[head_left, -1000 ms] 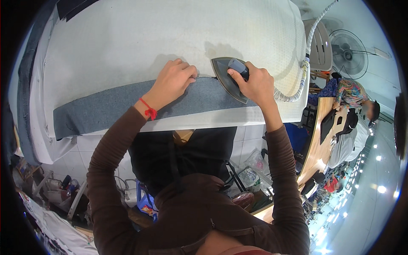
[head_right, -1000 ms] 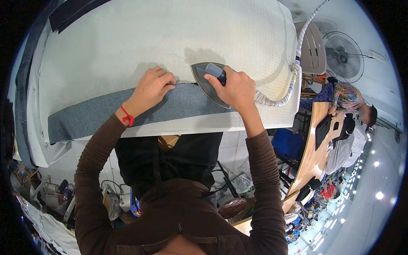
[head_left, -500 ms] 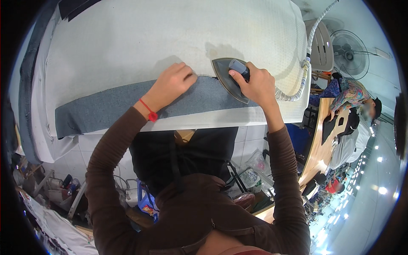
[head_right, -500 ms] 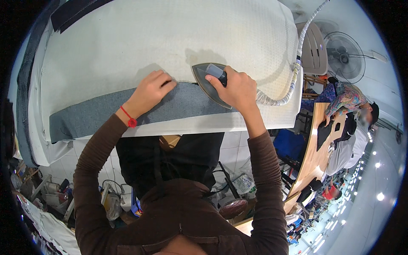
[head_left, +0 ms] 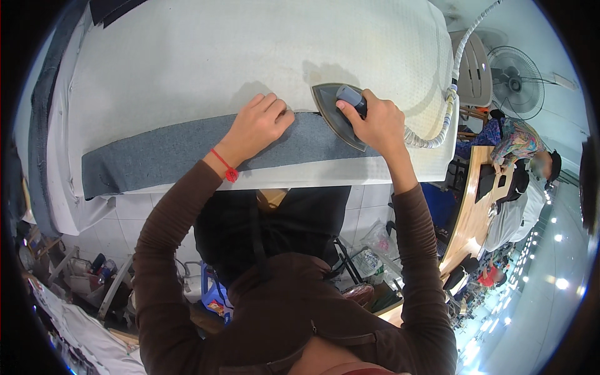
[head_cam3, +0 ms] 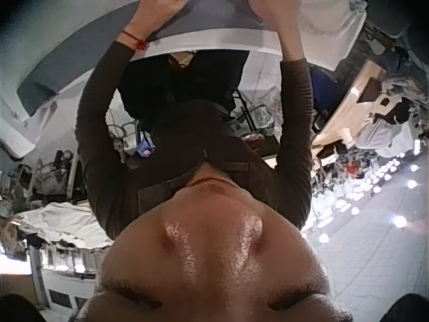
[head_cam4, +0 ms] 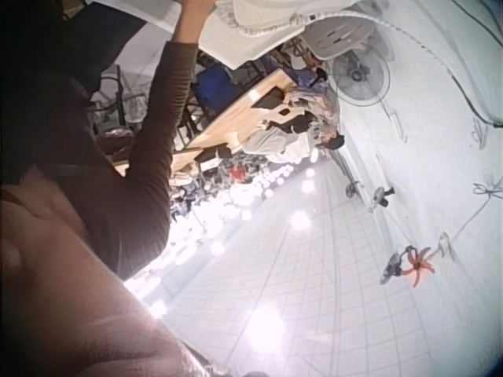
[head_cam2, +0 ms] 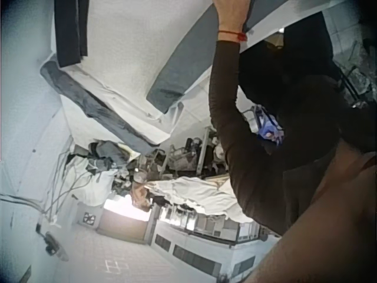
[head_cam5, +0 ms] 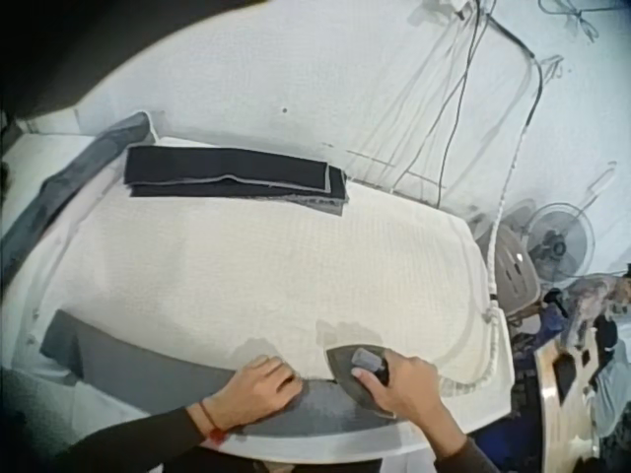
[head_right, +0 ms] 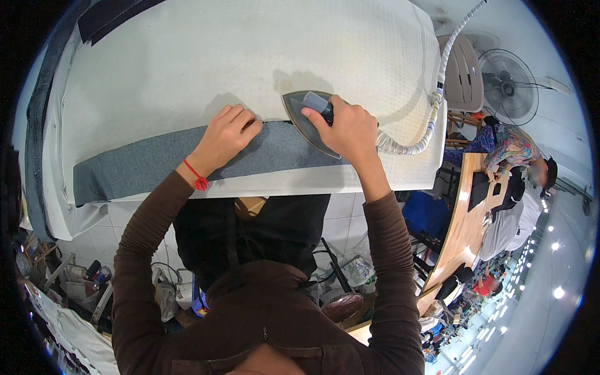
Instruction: The person irons several long strips of dark and light grey fabric on a white ironing board. They repeatedly fold the edges of the fabric strips and press them with a steam iron to create crisp seams. The person handles the fabric pieces one at a time, adjusting their position and smoothing them out before ironing.
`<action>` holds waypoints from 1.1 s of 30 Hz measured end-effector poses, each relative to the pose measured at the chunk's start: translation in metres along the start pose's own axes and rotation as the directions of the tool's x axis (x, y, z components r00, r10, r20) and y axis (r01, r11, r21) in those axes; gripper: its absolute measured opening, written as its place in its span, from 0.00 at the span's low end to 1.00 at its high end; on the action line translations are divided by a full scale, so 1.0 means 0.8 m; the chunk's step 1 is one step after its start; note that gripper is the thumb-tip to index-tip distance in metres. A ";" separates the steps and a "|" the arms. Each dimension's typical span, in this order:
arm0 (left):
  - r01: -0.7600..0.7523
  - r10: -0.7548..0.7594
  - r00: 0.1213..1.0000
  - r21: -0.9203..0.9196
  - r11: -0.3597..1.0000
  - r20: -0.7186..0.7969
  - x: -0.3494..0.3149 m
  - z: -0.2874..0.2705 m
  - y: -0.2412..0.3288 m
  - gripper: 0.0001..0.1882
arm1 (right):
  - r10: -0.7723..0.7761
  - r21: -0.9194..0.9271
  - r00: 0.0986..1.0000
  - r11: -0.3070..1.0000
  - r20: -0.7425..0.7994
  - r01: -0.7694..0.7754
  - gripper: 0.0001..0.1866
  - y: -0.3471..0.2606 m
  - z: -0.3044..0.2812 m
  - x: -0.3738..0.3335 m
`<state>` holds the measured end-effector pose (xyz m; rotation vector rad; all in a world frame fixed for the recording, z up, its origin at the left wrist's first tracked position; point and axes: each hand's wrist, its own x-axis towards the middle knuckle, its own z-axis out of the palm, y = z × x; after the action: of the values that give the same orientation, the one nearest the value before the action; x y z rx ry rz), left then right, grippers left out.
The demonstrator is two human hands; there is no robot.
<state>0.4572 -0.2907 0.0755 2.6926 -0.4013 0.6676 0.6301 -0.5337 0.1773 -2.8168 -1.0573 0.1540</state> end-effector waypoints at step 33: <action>0.066 -0.066 0.998 -0.140 0.988 0.010 0.005 -0.006 0.017 0.15 | 0.355 0.015 0.935 0.935 -0.008 -0.355 0.42 0.164 -0.033 0.047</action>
<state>0.4541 -0.3018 0.0848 2.5636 -0.3453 0.5906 0.7471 -0.6093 0.1806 -2.9646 -0.5301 0.1793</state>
